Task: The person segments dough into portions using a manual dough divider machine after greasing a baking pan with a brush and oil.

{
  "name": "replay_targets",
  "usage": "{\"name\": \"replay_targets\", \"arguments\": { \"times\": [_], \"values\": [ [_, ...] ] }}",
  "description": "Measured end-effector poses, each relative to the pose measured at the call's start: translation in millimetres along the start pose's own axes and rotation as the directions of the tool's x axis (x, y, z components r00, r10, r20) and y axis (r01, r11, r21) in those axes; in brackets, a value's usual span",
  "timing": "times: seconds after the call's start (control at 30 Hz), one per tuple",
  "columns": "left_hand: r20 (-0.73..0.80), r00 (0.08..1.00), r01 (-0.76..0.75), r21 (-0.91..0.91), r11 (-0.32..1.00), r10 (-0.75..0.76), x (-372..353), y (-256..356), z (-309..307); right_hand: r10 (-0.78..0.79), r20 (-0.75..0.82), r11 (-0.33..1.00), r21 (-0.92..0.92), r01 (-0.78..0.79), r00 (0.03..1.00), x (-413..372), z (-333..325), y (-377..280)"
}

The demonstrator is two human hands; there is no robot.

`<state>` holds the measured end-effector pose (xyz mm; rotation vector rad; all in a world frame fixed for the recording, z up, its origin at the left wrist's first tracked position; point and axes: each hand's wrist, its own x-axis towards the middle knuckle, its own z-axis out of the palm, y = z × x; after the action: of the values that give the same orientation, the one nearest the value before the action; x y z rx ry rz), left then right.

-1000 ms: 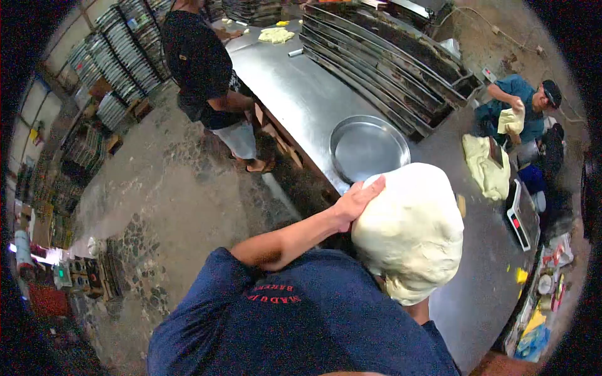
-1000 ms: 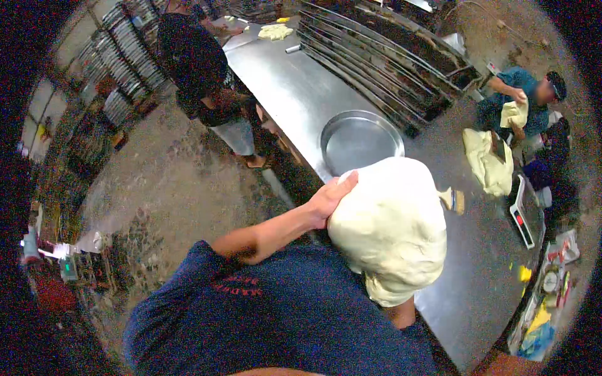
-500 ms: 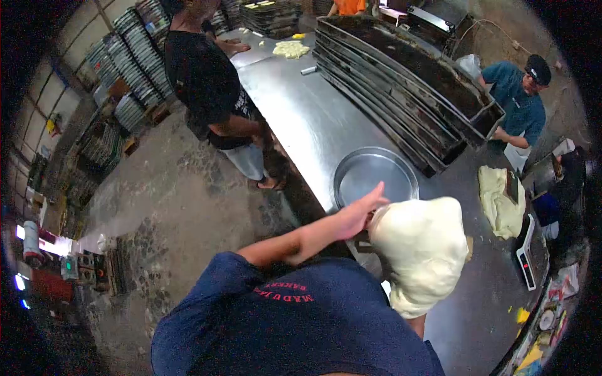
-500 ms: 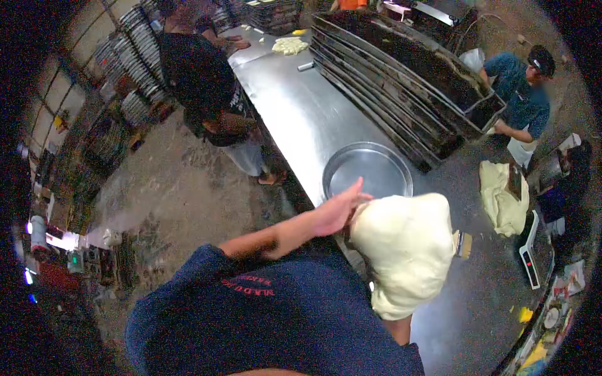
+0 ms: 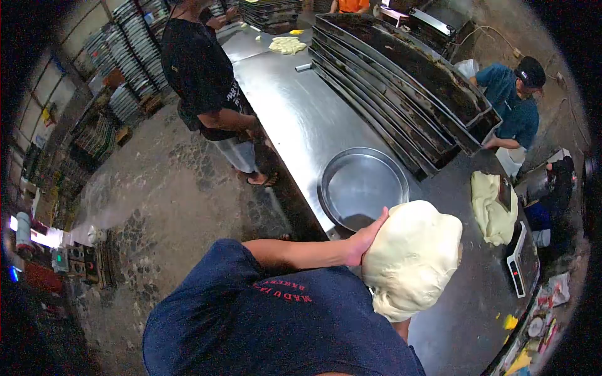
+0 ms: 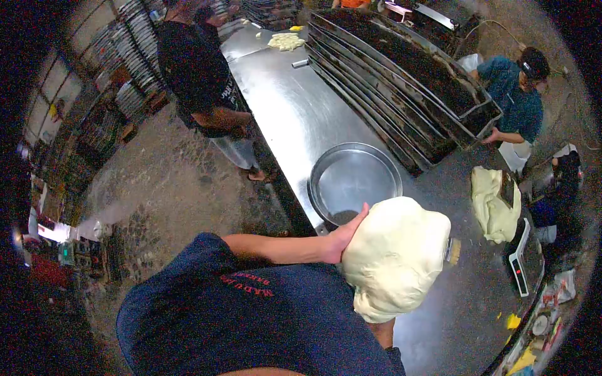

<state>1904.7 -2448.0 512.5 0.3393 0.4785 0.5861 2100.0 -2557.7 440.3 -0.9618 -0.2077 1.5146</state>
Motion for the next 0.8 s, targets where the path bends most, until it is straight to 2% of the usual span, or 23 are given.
{"name": "replay_targets", "arguments": {
  "times": [0.07, 0.1, 0.17, 0.2, 0.3, 0.4, 0.47, 0.5, 0.53, 0.6, 0.73, 0.8],
  "values": [
    [-0.137, 0.988, 0.073, 0.020, 0.997, -0.069, 6, -6, -12, 0.006, -0.001, 0.999, -0.044, -0.006, 1.000, -2, -4, 0],
    [-0.138, 0.988, 0.078, 0.021, 0.997, -0.074, 6, -6, -13, 0.016, -0.006, 0.995, -0.096, -0.017, 1.000, -5, -7, 0],
    [-0.155, 0.988, -0.001, 0.107, 0.994, 0.018, 8, -8, -15, -0.003, -0.021, 0.984, -0.179, -0.001, 1.000, -8, -11, -2],
    [-0.157, 0.988, 0.010, 0.107, 0.994, 0.007, 8, -11, -15, -0.010, -0.037, 0.982, -0.191, 0.003, 0.999, -12, -14, -3],
    [-0.101, 0.992, -0.054, 0.151, 0.987, 0.069, 6, -10, -15, -0.016, -0.057, 0.991, -0.132, 0.009, 0.998, -15, -16, -6],
    [-0.029, 1.000, -0.003, 0.124, 0.992, 0.007, 6, -2, -24, -0.008, -0.054, 0.995, -0.095, 0.002, 0.999, -16, -19, -7],
    [0.095, 0.990, 0.109, -0.065, 0.992, -0.103, -6, 18, -20, 0.000, -0.052, 0.996, -0.091, -0.005, 0.999, -18, -22, -8],
    [-0.130, 0.987, 0.108, 0.061, 0.992, -0.099, -3, 21, -25, 0.001, -0.053, 0.996, -0.090, -0.006, 0.999, -18, -22, -7],
    [-0.132, 0.986, 0.108, 0.060, 0.992, -0.099, 3, 20, -35, 0.002, -0.051, 0.996, -0.087, -0.007, 0.999, -18, -22, -7],
    [-0.029, 0.999, -0.011, 0.320, 0.947, 0.021, 9, 19, -45, 0.003, -0.050, 0.997, -0.081, -0.007, 0.999, -18, -22, -7],
    [0.000, 0.992, -0.121, 0.328, 0.937, 0.128, 6, 14, -21, 0.004, -0.047, 0.997, -0.074, -0.008, 0.999, -17, -19, -7],
    [-0.069, 0.994, -0.072, 0.111, 0.991, 0.080, 0, 13, -9, 0.003, -0.044, 0.997, -0.078, -0.007, 0.999, -16, -17, -7]
  ]
}}
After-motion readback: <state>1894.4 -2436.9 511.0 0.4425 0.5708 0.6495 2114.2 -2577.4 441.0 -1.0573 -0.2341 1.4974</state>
